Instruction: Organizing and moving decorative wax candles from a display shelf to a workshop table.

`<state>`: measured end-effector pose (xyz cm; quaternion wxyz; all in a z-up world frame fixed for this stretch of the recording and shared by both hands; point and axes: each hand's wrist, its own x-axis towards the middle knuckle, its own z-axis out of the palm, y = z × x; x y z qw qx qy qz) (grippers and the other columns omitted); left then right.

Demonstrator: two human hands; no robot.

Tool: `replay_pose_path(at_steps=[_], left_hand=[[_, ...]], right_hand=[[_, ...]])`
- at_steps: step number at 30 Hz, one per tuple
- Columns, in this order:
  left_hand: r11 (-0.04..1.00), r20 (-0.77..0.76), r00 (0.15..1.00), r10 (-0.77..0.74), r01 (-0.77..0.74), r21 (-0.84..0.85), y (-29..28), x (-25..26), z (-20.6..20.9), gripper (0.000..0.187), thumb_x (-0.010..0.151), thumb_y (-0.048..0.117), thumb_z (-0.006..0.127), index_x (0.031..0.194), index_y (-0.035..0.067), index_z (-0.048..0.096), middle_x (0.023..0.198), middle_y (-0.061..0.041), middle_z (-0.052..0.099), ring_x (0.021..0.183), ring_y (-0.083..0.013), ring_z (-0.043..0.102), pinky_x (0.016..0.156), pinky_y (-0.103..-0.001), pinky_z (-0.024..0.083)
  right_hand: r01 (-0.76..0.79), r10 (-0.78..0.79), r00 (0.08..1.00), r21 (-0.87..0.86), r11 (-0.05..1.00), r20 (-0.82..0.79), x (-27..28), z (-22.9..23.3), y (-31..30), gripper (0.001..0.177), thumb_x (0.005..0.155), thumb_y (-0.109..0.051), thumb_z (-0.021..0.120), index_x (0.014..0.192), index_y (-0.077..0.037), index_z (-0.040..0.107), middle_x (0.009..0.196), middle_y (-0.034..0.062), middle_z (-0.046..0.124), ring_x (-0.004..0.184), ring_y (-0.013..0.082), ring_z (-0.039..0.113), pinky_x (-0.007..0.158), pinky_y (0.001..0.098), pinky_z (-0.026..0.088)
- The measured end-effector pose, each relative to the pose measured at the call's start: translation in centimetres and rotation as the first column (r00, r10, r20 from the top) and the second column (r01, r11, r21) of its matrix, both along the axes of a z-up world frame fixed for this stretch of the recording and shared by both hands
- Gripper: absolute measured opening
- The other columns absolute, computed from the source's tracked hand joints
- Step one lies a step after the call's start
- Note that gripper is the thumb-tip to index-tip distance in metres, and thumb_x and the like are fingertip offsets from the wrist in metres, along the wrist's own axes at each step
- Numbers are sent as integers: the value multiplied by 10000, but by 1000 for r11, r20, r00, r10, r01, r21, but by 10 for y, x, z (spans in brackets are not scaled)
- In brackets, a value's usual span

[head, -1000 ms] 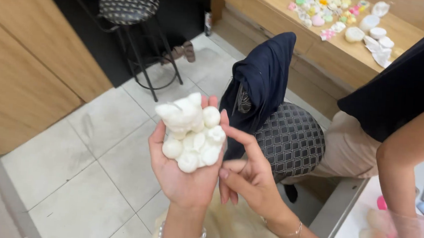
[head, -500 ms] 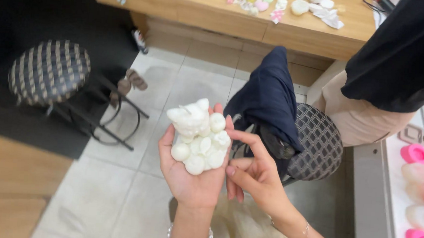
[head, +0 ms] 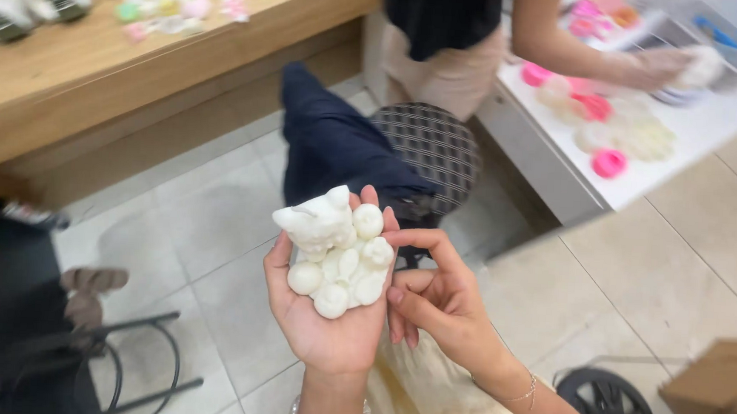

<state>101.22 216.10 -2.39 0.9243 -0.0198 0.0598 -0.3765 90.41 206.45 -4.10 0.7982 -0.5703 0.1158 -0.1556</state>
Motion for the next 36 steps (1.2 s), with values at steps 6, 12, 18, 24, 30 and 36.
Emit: replay_pose_path(at_steps=[6, 12, 18, 24, 30, 36], left_hand=[[978, -22, 979, -204, 205, 24, -35, -19, -1, 520, 1000, 402, 479, 1288, -10, 613, 1299, -153, 636, 1377, -335, 489, 1175, -496, 353], [949, -10, 949, -314, 315, 36, -75, -44, -2, 545, 1009, 406, 473, 1316, -29, 588, 1317, -158, 622, 1400, -331, 471, 1186, -492, 346], [910, -25, 914, -406, 407, 76, -123, -76, -8, 569, 1004, 408, 461, 1342, -37, 566, 1330, -164, 609, 1395, -336, 469, 1173, -496, 347], [888, 19, 892, -452, 448, 102, -163, -96, -21, 571, 1023, 393, 433, 1356, -58, 542, 1331, -174, 590, 1400, -344, 457, 1179, -504, 343], [874, 31, 878, -477, 471, 118, -186, -104, -24, 581, 1018, 396, 403, 1357, -57, 539, 1326, -176, 589, 1408, -349, 444, 1182, -529, 334], [885, -1, 892, -452, 449, 122, -181, -94, -25, 566, 1009, 386, 426, 1328, -58, 569, 1329, -183, 588, 1414, -360, 445, 1188, -542, 337]], right_hand=[[174, -174, 985, 3, 985, 18, -37, 0, -15, 434, 984, 33, 557, 1398, -11, 432, 719, 83, 669, 584, 131, 656, 466, 231, 489], [270, -271, 963, 25, 962, 7, -69, 3, -41, 423, 1001, 25, 545, 1407, -14, 430, 731, 80, 671, 599, 121, 654, 483, 225, 483], [346, -346, 938, 35, 937, -7, -107, -3, -82, 370, 1016, 14, 539, 1375, -2, 449, 753, 84, 679, 614, 120, 660, 485, 222, 473], [406, -406, 914, 12, 914, 9, -129, -19, -113, 323, 1042, 6, 530, 1355, -2, 450, 772, 79, 686, 626, 109, 652, 502, 224, 480], [465, -467, 883, -58, 883, -36, -137, -19, -123, 349, 1043, 7, 519, 1382, -37, 450, 821, 68, 705, 689, 91, 653, 553, 223, 481], [446, -450, 893, -102, 889, -22, -129, -17, -121, 374, 1048, 4, 516, 1407, -57, 429, 852, 67, 718, 731, 100, 668, 604, 234, 501]])
